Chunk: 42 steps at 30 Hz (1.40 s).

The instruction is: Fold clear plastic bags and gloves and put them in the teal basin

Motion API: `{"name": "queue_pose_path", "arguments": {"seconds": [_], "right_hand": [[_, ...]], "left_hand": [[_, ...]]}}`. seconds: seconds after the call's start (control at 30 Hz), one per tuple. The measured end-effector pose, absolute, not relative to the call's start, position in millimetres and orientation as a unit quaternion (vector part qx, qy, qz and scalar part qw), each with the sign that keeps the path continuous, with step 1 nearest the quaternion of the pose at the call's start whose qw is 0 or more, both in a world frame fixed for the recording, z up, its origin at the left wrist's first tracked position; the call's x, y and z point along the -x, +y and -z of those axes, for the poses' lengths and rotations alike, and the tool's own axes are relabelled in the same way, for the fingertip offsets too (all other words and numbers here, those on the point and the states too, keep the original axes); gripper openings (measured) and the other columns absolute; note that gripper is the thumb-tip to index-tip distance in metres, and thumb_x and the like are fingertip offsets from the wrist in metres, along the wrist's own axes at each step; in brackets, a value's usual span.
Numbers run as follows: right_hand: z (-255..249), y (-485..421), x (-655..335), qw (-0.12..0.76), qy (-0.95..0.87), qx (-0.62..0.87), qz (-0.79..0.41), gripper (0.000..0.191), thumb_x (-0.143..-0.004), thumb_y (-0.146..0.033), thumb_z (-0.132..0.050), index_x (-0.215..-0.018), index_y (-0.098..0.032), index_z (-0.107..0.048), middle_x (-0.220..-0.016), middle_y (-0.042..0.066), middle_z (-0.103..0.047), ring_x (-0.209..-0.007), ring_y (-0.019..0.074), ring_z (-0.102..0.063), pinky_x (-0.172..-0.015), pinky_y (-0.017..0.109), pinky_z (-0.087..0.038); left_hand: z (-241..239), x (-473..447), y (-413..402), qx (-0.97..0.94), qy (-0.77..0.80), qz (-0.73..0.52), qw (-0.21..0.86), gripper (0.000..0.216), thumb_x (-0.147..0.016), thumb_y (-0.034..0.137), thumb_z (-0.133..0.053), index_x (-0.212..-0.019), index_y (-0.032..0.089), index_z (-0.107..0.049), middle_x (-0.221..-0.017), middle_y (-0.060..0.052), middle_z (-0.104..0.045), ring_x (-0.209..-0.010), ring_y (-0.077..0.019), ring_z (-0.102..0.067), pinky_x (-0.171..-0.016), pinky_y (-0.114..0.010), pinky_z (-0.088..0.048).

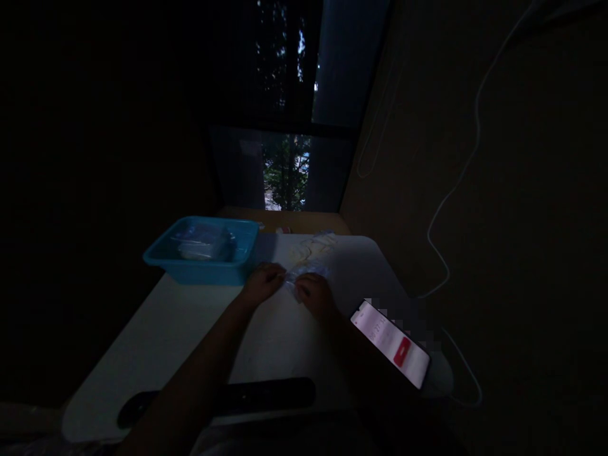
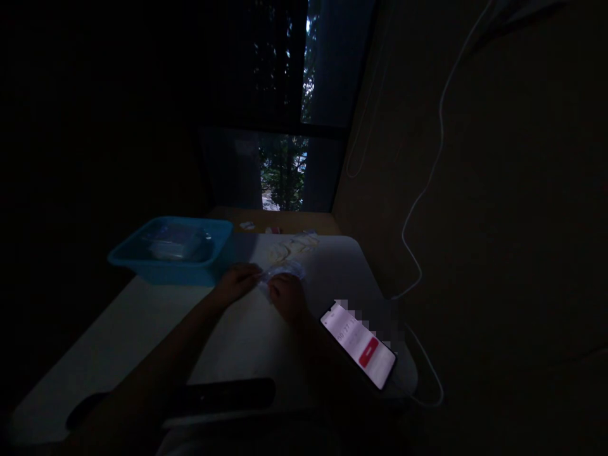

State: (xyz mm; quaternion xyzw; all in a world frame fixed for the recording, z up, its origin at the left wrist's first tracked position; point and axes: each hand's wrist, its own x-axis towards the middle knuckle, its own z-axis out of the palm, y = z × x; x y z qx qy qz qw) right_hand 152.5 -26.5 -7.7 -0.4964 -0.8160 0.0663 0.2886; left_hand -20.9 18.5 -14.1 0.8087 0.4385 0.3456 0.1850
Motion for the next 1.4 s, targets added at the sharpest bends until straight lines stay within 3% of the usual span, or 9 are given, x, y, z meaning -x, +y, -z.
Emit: {"name": "queue_pose_path", "arguments": {"seconds": [0.2,0.33,0.43,0.6,0.7,0.8,0.9,1.13,1.4], "right_hand": [[16,-17,-158,0.418,-0.778,0.464,-0.071,0.016,-0.078,-0.02,-0.048,-0.076,-0.018,-0.064,-0.082,0.005,-0.067,-0.082,0.0142,-0.058,-0.079,0.026,-0.043],[25,-13,-158,0.465,-0.768,0.435,-0.066,0.013,-0.078,-0.021,-0.051,-0.073,-0.02,-0.063,-0.076,0.004,-0.066,-0.076,0.0157,-0.059,-0.074,0.03,-0.045],[29,-14,-157,0.478,-0.765,0.426,-0.067,0.013,-0.077,-0.025,-0.052,-0.082,-0.021,-0.063,-0.083,0.005,-0.066,-0.081,0.017,-0.058,-0.078,0.033,-0.045],[27,-19,-157,0.479,-0.766,0.426,-0.048,0.041,-0.069,-0.016,-0.049,-0.11,-0.017,-0.054,-0.106,0.009,-0.059,-0.102,0.0213,-0.051,-0.091,0.038,-0.039],[23,-22,-158,0.461,-0.779,0.423,-0.05,0.055,-0.062,-0.009,-0.044,-0.116,-0.015,-0.05,-0.112,0.009,-0.056,-0.109,0.022,-0.045,-0.095,0.038,-0.035],[22,-24,-158,0.442,-0.769,0.459,-0.048,0.052,-0.06,-0.007,-0.043,-0.11,-0.018,-0.054,-0.098,0.006,-0.062,-0.1,0.0207,-0.05,-0.09,0.036,-0.037],[23,-23,-158,0.448,-0.746,0.492,-0.026,0.037,-0.064,-0.009,-0.045,-0.096,-0.018,-0.061,-0.087,0.006,-0.064,-0.088,0.0197,-0.054,-0.083,0.035,-0.039],[26,-19,-161,0.49,-0.71,0.506,0.009,0.022,-0.065,-0.008,-0.045,-0.074,-0.018,-0.062,-0.074,0.004,-0.064,-0.077,0.0178,-0.055,-0.077,0.032,-0.04],[30,-16,-163,0.517,-0.684,0.514,-0.015,0.018,-0.065,-0.01,-0.044,-0.067,-0.019,-0.059,-0.07,0.004,-0.064,-0.072,0.0171,-0.055,-0.073,0.031,-0.043]], "left_hand": [[19,21,18,-0.802,0.379,-0.387,0.251,0.02,-0.068,0.038,-0.06,-0.067,0.02,-0.068,-0.09,-0.007,-0.067,-0.09,-0.0193,-0.058,-0.085,-0.033,-0.042],[21,16,15,-0.792,0.328,-0.422,0.295,0.022,-0.067,0.039,-0.064,-0.07,0.018,-0.069,-0.085,-0.007,-0.067,-0.084,-0.017,-0.059,-0.081,-0.03,-0.045],[19,11,11,-0.795,0.319,-0.408,0.316,0.019,-0.069,0.034,-0.063,-0.075,0.017,-0.069,-0.084,-0.007,-0.067,-0.084,-0.0166,-0.059,-0.079,-0.028,-0.045],[19,11,8,-0.809,0.291,-0.399,0.319,0.019,-0.073,0.021,-0.054,-0.083,0.016,-0.069,-0.084,-0.007,-0.066,-0.081,-0.0155,-0.059,-0.075,-0.028,-0.046],[22,12,10,-0.831,0.271,-0.39,0.289,0.023,-0.07,0.014,-0.051,-0.084,0.016,-0.069,-0.084,-0.007,-0.065,-0.079,-0.0153,-0.059,-0.074,-0.028,-0.046],[24,12,12,-0.845,0.273,-0.381,0.256,0.025,-0.068,0.012,-0.051,-0.085,0.017,-0.069,-0.086,-0.007,-0.065,-0.08,-0.0161,-0.059,-0.075,-0.029,-0.046],[23,10,10,-0.851,0.283,-0.373,0.238,0.023,-0.069,0.013,-0.051,-0.084,0.016,-0.069,-0.085,-0.008,-0.065,-0.08,-0.0158,-0.059,-0.074,-0.029,-0.046],[20,10,7,-0.842,0.318,-0.373,0.225,0.021,-0.072,0.018,-0.051,-0.083,0.016,-0.068,-0.084,-0.007,-0.066,-0.081,-0.0157,-0.059,-0.076,-0.029,-0.046],[20,10,6,-0.832,0.323,-0.383,0.237,0.02,-0.072,0.017,-0.05,-0.081,0.017,-0.068,-0.083,-0.006,-0.066,-0.081,-0.0153,-0.059,-0.076,-0.03,-0.046]]}}
